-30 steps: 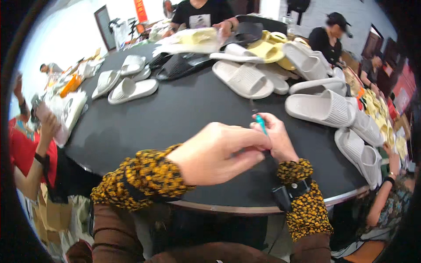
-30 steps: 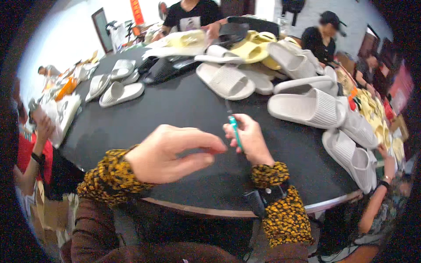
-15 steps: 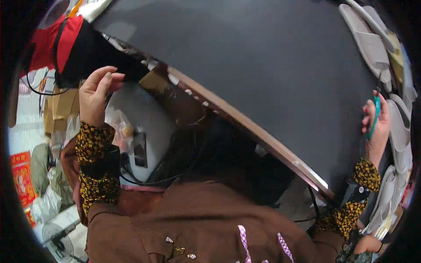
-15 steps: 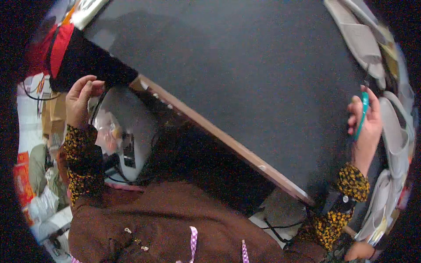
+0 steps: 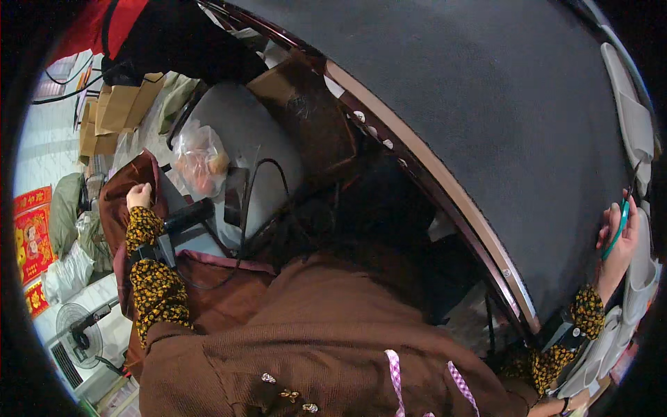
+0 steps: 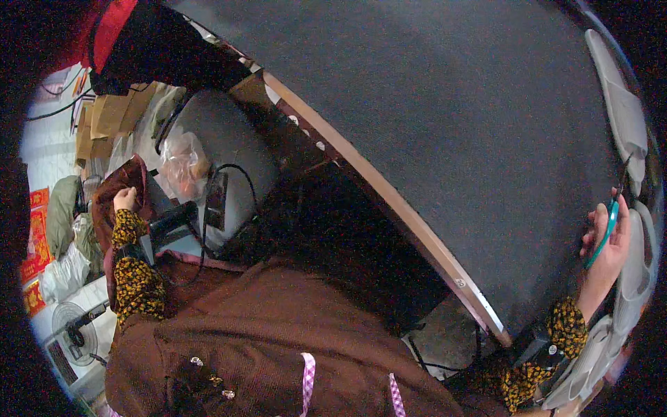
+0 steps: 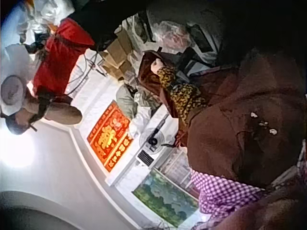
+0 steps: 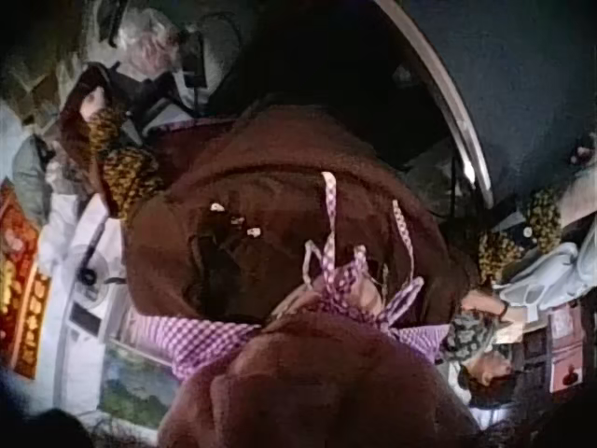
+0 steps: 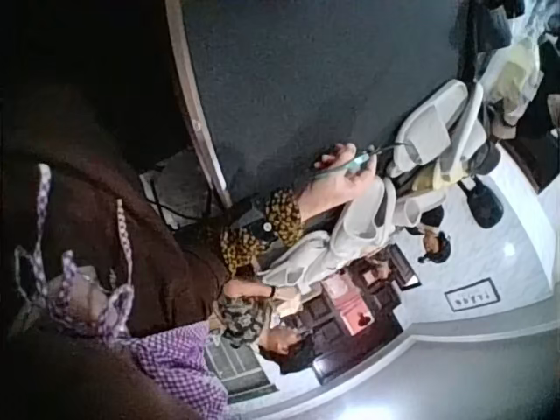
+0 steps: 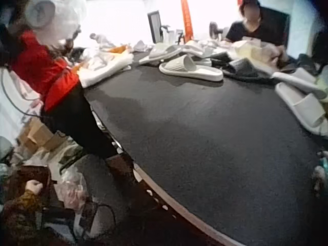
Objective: Use scissors to trim excess material from the edges of sandals.
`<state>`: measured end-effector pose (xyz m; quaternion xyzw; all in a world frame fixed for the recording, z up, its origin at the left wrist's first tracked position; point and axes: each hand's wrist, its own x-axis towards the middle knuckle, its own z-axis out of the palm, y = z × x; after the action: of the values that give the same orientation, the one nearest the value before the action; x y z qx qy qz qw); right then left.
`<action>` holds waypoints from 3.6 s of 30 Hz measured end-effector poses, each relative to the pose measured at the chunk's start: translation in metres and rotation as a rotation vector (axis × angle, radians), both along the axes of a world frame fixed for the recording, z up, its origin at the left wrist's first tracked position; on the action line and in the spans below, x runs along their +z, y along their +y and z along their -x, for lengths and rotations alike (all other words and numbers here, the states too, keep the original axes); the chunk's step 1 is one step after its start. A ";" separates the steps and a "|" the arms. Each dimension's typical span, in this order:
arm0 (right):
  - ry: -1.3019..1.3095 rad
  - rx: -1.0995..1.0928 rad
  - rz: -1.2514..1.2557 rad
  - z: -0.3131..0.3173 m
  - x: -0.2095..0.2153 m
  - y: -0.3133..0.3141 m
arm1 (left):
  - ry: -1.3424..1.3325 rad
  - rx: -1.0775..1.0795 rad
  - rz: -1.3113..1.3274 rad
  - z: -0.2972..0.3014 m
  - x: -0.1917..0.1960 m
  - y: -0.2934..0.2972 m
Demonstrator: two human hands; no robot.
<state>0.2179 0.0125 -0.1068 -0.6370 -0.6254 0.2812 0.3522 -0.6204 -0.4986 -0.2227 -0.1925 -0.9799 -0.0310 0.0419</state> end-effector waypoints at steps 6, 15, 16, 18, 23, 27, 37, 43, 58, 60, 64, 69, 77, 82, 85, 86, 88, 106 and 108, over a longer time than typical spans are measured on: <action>-0.116 -0.010 -0.046 0.006 0.009 -0.004 | -0.112 0.266 0.194 -0.046 -0.043 -0.019; -0.093 0.028 -0.011 0.002 0.007 -0.001 | -0.061 0.475 0.165 -0.056 -0.063 -0.065; -0.110 0.020 -0.026 0.003 0.012 -0.002 | -0.066 0.513 0.152 -0.069 -0.068 -0.054; -0.165 -0.009 -0.030 0.006 0.012 -0.004 | -0.095 0.542 0.095 -0.065 -0.051 -0.057; -0.215 0.163 -0.165 0.002 0.002 0.001 | -0.107 0.654 0.124 -0.116 -0.046 -0.006; -0.208 0.193 -0.071 0.017 0.016 0.001 | -0.097 0.460 -0.081 -0.070 -0.041 -0.042; -0.376 0.177 -0.207 0.046 0.037 -0.014 | -0.072 0.280 0.001 -0.120 -0.003 0.050; -0.570 0.243 -0.350 0.040 0.039 -0.015 | -0.015 0.157 0.038 -0.130 0.064 0.074; -0.599 0.247 -0.310 0.021 0.053 -0.025 | -0.087 -1.240 -0.634 -0.363 0.282 0.317; -0.607 0.237 -0.351 0.024 0.063 -0.027 | -0.205 -1.399 -0.646 -0.397 0.298 0.345; -0.285 0.503 -0.436 0.046 0.108 -0.058 | -0.224 -1.840 -0.549 -0.469 0.317 0.393; -0.072 0.779 -0.462 0.074 0.143 -0.090 | -0.414 -2.201 -0.386 -0.534 0.336 0.417; 0.561 0.564 -0.212 0.057 0.131 -0.104 | -0.807 -2.260 -0.534 -0.589 0.315 0.462; 0.640 0.419 -0.325 0.041 0.137 -0.100 | -1.455 -1.984 -0.696 -0.601 0.243 0.463; 0.706 0.463 -0.347 0.043 0.142 -0.098 | -1.725 -1.875 -0.468 -0.612 0.218 0.446; 0.719 0.440 -0.357 0.046 0.142 -0.097 | -1.676 -1.876 -0.312 -0.609 0.213 0.441; 0.722 0.408 -0.362 0.051 0.142 -0.098 | -2.028 -1.560 -0.423 -0.630 0.203 0.427; 0.710 0.462 -0.265 0.053 0.176 -0.099 | -1.919 -1.774 -0.205 -0.605 0.198 0.438; 0.684 0.492 -0.287 0.061 0.176 -0.100 | -1.858 -1.791 -0.289 -0.602 0.196 0.436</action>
<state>0.1573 -0.0877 0.0690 -0.2843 -0.6386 0.4614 0.5464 -0.0180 -0.0629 -0.0263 -0.6769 -0.1613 -0.2738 -0.6640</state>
